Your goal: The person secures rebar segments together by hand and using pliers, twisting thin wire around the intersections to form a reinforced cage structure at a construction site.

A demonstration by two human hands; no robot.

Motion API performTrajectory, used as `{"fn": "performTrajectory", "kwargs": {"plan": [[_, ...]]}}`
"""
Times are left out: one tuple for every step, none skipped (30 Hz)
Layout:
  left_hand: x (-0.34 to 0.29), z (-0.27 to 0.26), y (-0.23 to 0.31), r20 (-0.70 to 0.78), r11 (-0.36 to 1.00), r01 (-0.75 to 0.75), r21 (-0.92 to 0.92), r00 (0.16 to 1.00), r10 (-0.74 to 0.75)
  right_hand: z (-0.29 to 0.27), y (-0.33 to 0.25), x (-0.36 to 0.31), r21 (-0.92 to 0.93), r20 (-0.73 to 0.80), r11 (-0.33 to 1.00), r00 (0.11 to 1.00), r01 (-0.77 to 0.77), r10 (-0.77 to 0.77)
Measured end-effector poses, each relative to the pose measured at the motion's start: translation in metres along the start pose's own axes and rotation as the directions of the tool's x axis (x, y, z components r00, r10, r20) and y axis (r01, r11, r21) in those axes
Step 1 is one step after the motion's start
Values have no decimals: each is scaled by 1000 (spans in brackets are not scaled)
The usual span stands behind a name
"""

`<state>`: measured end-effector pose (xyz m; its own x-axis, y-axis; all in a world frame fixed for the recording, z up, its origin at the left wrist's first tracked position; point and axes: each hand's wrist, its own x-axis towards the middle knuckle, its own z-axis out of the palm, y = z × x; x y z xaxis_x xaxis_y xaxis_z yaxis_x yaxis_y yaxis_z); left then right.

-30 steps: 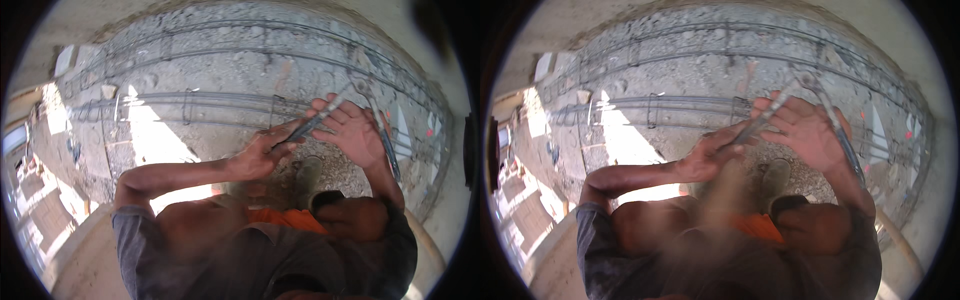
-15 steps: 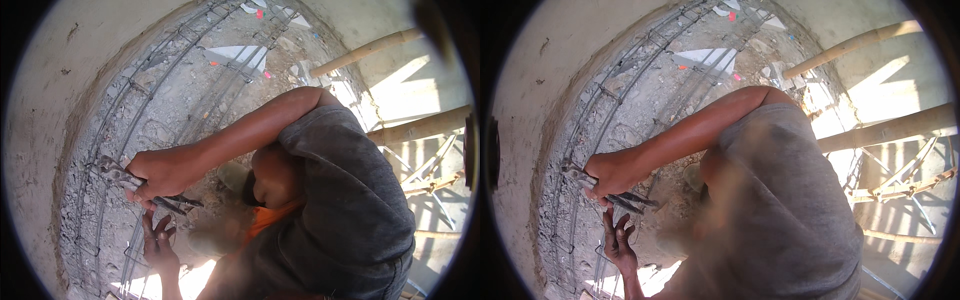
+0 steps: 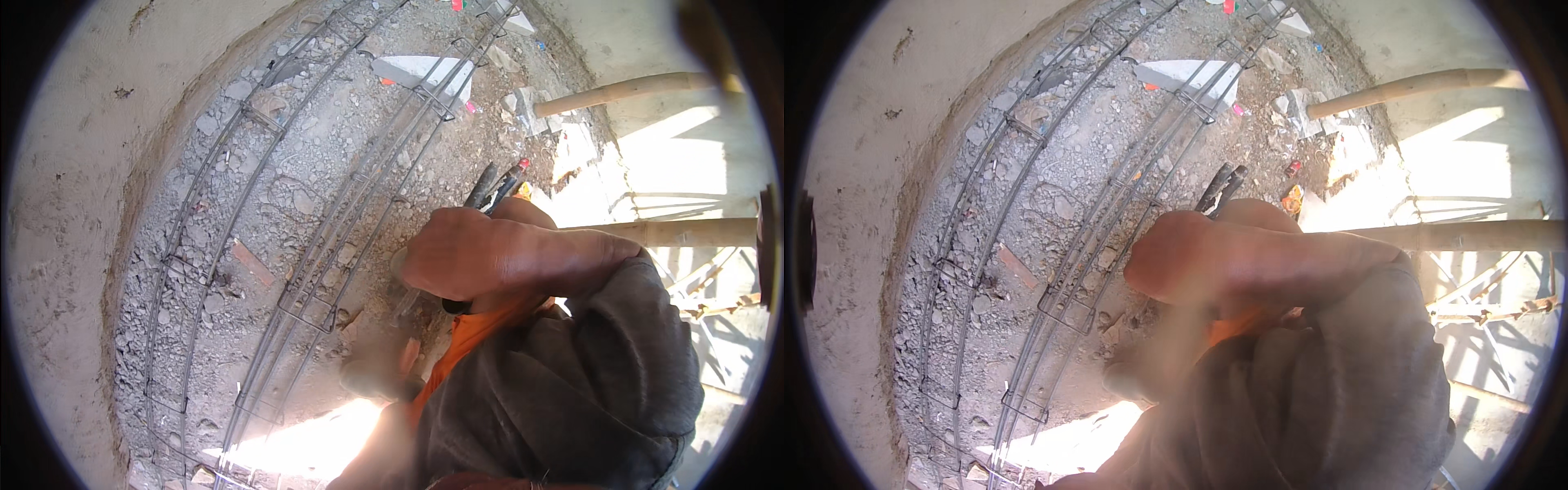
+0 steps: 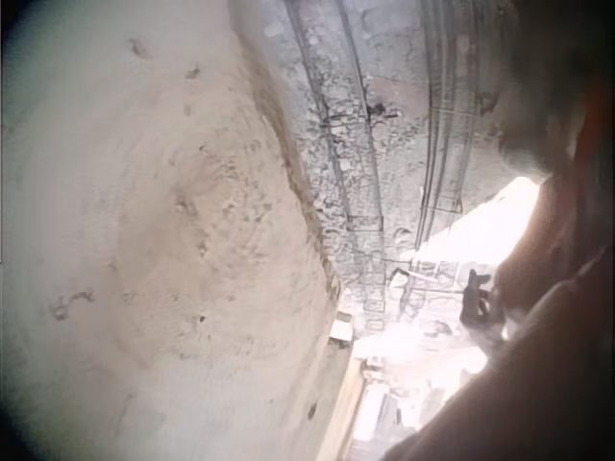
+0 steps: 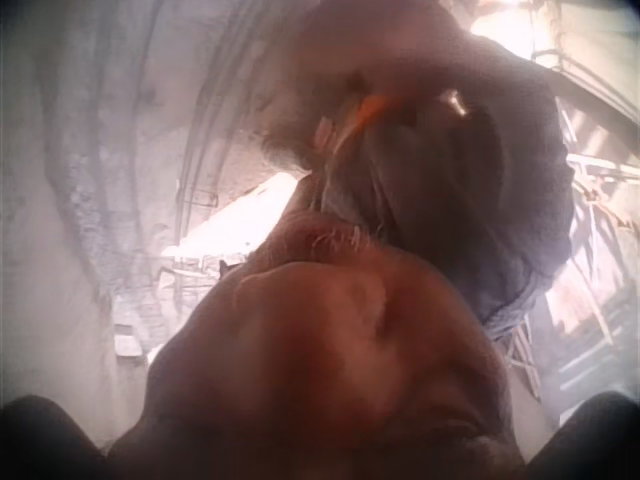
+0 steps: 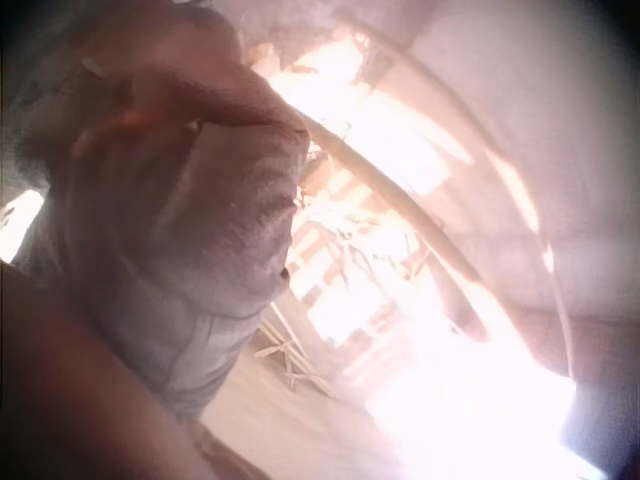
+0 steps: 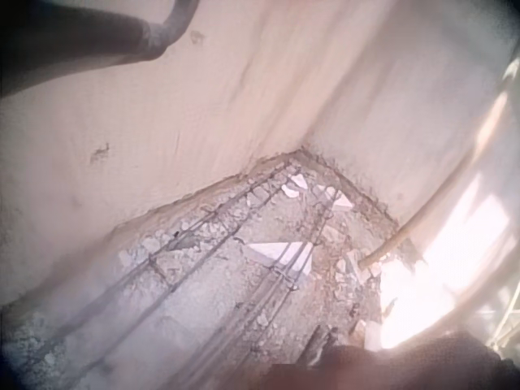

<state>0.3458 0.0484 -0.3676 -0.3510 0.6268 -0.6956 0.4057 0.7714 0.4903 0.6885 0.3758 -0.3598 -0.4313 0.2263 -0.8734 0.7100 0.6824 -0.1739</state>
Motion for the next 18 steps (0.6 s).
{"fn": "performTrajectory", "kwargs": {"plan": [[-5,5,1,-28,999,36,5,999,-36,-9,7,17,-32,-27,999,999,43,-44],[-10,7,4,-55,997,74,16,996,-73,-13,12,33,-61,-55,995,995,82,-85],[-10,9,2,-54,997,78,17,996,-77,-12,14,31,-125,-148,989,984,80,-98],[-10,10,2,-51,997,80,18,996,-79,-11,15,33,-130,-164,987,980,96,-117],[-11,10,3,-49,996,82,18,995,-81,-9,17,37,-138,-180,984,974,114,-138],[-11,12,2,-54,997,80,14,995,-79,-7,17,42,-151,-198,980,967,131,-160],[-6,15,2,-51,998,66,11,997,-66,-5,16,49,-142,-198,982,968,127,-154],[-6,16,3,-54,998,63,10,997,-63,-6,13,58,-134,-200,983,968,125,-150],[-4,19,2,-57,999,54,5,997,-53,-8,8,63,-131,-199,984,969,119,-144],[-1,24,3,-57,999,40,3,998,-40,-11,3,62,-125,-205,987,971,100,-124],[4,30,3,-58,1000,25,2,998,-25,-16,-3,57,-118,-212,990,972,81,-105],[9,34,2,-60,1000,-1,-5,998,1,-21,-9,54,-102,-222,993,972,59,-81],[13,41,3,-67,1000,-24,2,997,24,-22,-15,55,-110,-208,991,973,81,-103],[17,45,4,-69,998,-55,-1,996,55,-22,-18,57,-117,-194,989,975,86,-107],[18,46,7,-61,996,-86,3,994,86,-22,-22,54,-111,-171,990,980,86,-104],[22,47,12,-66,992,-128,-3,990,128,-22,-27,56,-121,-132,989,986,82,-98],[24,46,22,-63,987,-162,1,985,162,-22,-34,63,-120,-93,989,990,90,-101],[28,44,41,-27,982,-189,3,982,189,-17,-35,63,-103,-50,991,995,86,-91]]}}
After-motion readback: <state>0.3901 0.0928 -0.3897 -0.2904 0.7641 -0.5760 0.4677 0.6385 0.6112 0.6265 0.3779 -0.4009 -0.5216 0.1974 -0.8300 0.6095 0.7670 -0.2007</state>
